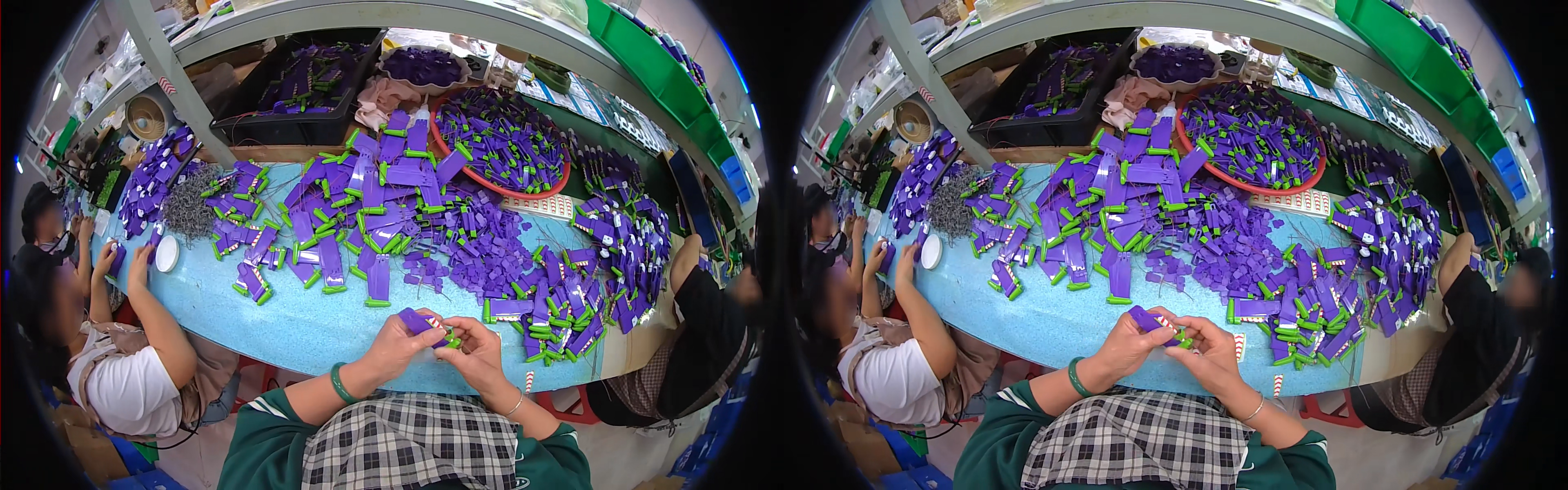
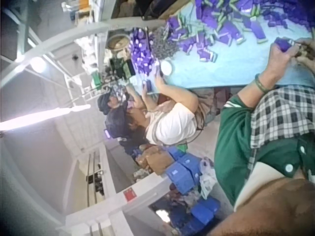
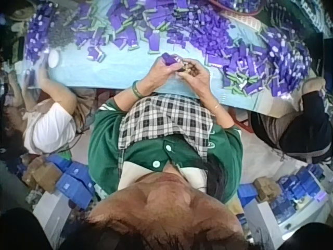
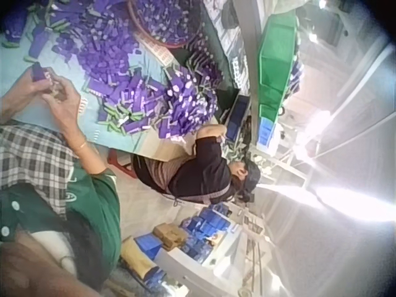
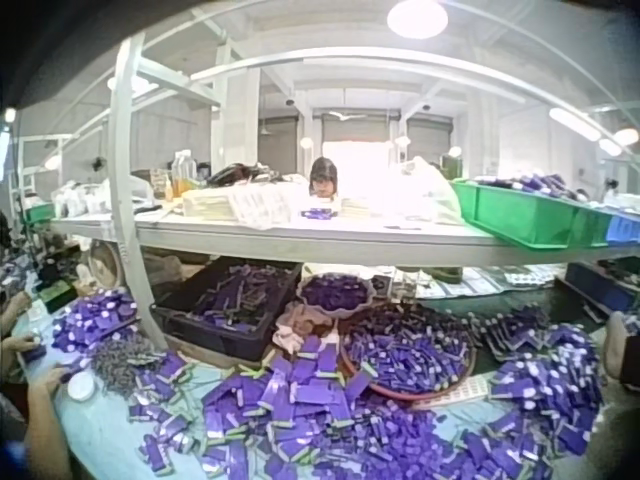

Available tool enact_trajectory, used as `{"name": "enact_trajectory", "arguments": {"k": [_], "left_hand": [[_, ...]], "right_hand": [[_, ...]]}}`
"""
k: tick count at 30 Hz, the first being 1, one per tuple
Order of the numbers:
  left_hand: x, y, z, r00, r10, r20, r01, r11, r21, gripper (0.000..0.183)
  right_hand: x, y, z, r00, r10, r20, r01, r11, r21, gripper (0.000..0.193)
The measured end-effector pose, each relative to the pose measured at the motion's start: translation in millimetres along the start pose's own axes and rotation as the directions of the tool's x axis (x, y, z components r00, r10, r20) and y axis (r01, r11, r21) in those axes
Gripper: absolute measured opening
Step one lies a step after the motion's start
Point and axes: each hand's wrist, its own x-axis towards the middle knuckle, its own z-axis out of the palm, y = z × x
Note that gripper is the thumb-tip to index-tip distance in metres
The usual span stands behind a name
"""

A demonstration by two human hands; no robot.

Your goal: The person sits at a table in a factory setting and repeatedly assembles small purple and green plastic components. They pick up a purple rectangular piece and a green cylindrical piece, fit them together, and place the finished unit on the table. The process is repetitive and involves handling the parts by hand.

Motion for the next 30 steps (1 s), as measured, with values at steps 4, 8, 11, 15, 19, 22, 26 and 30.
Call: {"name": "enact_trajectory", "arguments": {"k": [4,8,11,15,19,22,26,30], "left_hand": [[-6.9,22.0,-4.8,0.992,0.105,0.076,-0.122,0.951,0.285,0.013],[-8.5,35.3,-4.7,0.916,0.312,0.254,-0.389,0.526,0.757,0.016],[-10.1,43.2,-2.5,0.914,0.275,0.298,-0.397,0.457,0.796,0.017],[-14.5,59.8,-22.5,0.937,0.276,0.214,-0.322,0.443,0.837,0.014],[-25.6,83.3,-24.2,0.933,0.339,-0.122,-0.179,0.729,0.661,0.007],[-25.5,83.7,-33.7,0.785,0.552,-0.281,-0.407,0.802,0.438,0.012],[-21.4,80.1,-42.2,0.694,0.654,-0.303,-0.588,0.756,0.286,0.016],[-16.5,64.0,-47.0,0.729,0.611,-0.307,-0.535,0.789,0.3,0.017]], "right_hand": [[13.5,-26.8,-17.7,0.927,-0.237,0.291,0.338,0.865,-0.372,0.045],[31.8,-42.8,-20.3,0.907,-0.205,0.369,0.353,0.848,-0.396,0.027],[39.9,-45.9,-15.6,0.854,-0.209,0.477,0.457,0.739,-0.494,0.013],[71.0,-54.1,-24.0,0.789,-0.28,0.546,0.614,0.382,-0.691,0.01],[102.9,-37.4,-27.3,0.782,-0.351,0.514,0.557,0.024,-0.83,0.004],[112.5,-16.2,-26.1,0.769,-0.348,0.537,0.54,-0.097,-0.836,0.004],[116.9,-6.5,-26.9,0.783,-0.336,0.523,0.508,-0.137,-0.85,0.003],[112.6,-14.5,-26.3,0.792,-0.455,0.407,0.524,0.162,-0.836,0.009]]}}
